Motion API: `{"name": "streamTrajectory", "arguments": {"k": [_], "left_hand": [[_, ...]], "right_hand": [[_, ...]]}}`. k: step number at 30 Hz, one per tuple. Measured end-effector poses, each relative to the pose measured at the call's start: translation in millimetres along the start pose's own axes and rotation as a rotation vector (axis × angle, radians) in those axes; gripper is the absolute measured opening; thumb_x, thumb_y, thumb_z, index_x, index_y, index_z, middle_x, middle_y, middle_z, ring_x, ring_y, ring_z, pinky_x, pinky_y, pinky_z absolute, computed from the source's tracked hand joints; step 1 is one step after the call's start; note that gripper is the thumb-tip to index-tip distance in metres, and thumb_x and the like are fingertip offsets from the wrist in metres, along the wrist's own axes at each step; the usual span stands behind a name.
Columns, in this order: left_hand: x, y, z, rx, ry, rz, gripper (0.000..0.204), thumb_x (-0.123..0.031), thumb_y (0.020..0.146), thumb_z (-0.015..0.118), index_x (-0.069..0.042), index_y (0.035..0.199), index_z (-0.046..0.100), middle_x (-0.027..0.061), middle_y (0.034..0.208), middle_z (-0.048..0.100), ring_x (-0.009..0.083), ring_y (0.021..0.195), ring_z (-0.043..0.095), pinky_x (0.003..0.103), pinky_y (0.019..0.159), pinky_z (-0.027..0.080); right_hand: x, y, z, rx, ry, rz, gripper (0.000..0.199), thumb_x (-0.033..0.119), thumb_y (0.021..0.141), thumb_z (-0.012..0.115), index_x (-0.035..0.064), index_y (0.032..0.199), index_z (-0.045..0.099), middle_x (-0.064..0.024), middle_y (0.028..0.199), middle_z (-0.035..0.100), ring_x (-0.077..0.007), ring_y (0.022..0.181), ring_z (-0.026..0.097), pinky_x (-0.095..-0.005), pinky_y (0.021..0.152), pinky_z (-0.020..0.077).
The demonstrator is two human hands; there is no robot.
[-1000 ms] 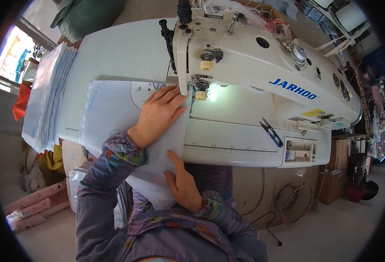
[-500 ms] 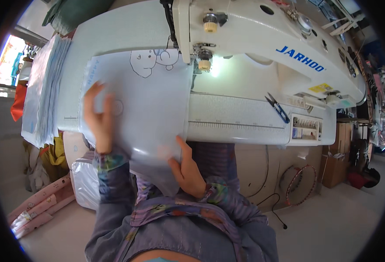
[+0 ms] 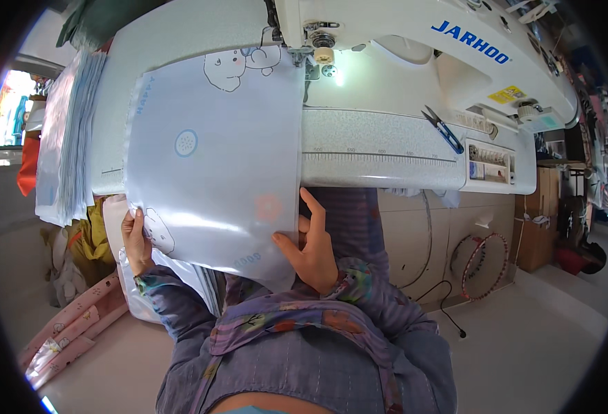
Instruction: Sewing the edges of printed fabric pouches using an industrial sewing machine to assemble them.
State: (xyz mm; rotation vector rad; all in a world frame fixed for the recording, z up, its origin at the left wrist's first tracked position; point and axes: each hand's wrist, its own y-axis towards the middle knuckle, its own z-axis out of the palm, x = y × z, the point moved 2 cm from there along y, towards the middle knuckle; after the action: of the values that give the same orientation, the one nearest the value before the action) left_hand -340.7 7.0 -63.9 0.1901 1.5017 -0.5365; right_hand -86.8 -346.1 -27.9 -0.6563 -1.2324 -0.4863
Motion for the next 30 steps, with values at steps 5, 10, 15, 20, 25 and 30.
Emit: {"name": "streamTrajectory", "arguments": {"k": [5,10,15,20,25,30], "left_hand": [[-2.0,1.9,6.0,0.008,0.031,-0.032,0.015,-0.012,0.102,0.073,-0.005,0.115,0.077,-0.0001,0.100,0.076,0.0066,0.089,0.067,0.023,0.082,0.052],[8.7,22.2,20.9,0.098,0.086,0.034,0.051,-0.022,0.109,0.064,0.000,0.152,0.050,0.0114,0.141,0.063,0.0189,0.124,0.060,0.033,0.108,0.045],[56.0,44.2,-42.7,0.324,-0.001,-0.207,0.065,-0.028,0.105,0.068,0.002,0.157,0.043,0.0129,0.148,0.059,0.0260,0.133,0.056,0.039,0.112,0.043],[46.6,6.6,-74.2,0.365,0.114,-0.334,0.031,-0.016,0.099,0.076,-0.001,0.125,0.072,0.0035,0.111,0.077,0.0146,0.100,0.070,0.032,0.093,0.052],[-8.8,-14.0,-15.5,0.132,0.122,-0.226,0.031,-0.026,0.097,0.082,-0.005,0.119,0.074,-0.0020,0.095,0.075,0.0061,0.080,0.065,0.023,0.074,0.050],[-35.5,-1.4,21.4,0.050,0.193,-0.193,0.024,-0.025,0.097,0.081,-0.004,0.108,0.075,-0.0044,0.085,0.069,0.0042,0.073,0.059,0.021,0.067,0.045]], "right_hand": [[2.1,0.4,-3.4,-0.034,-0.001,0.013,0.087,-0.006,0.099,0.067,0.0047,0.166,0.012,-0.0215,0.127,0.072,-0.0176,0.112,0.069,-0.0318,0.093,0.0559],[19.4,-1.5,-11.7,0.094,-0.348,0.108,0.069,-0.001,0.099,0.068,0.0041,0.161,0.038,-0.0089,0.100,0.074,-0.0063,0.087,0.065,-0.0223,0.077,0.0511],[16.0,-10.0,-10.6,0.093,-0.289,0.073,0.073,0.002,0.099,0.070,0.0063,0.164,0.037,-0.0019,0.080,0.063,-0.0036,0.072,0.052,-0.0221,0.066,0.0449],[10.2,-6.6,-15.6,0.083,-0.303,0.087,0.076,0.003,0.099,0.069,0.0068,0.166,0.034,-0.0022,0.073,0.059,-0.0033,0.070,0.050,-0.0224,0.065,0.0444],[25.4,12.7,-20.6,0.046,-0.379,-0.027,0.073,0.002,0.100,0.068,0.0041,0.165,0.036,-0.0016,0.069,0.055,-0.0034,0.067,0.048,-0.0226,0.064,0.0428],[47.0,37.0,-25.2,0.050,-0.467,-0.100,0.071,0.004,0.099,0.070,0.0021,0.163,0.038,-0.0047,0.065,0.048,-0.0063,0.063,0.047,-0.0238,0.062,0.0415]]}}
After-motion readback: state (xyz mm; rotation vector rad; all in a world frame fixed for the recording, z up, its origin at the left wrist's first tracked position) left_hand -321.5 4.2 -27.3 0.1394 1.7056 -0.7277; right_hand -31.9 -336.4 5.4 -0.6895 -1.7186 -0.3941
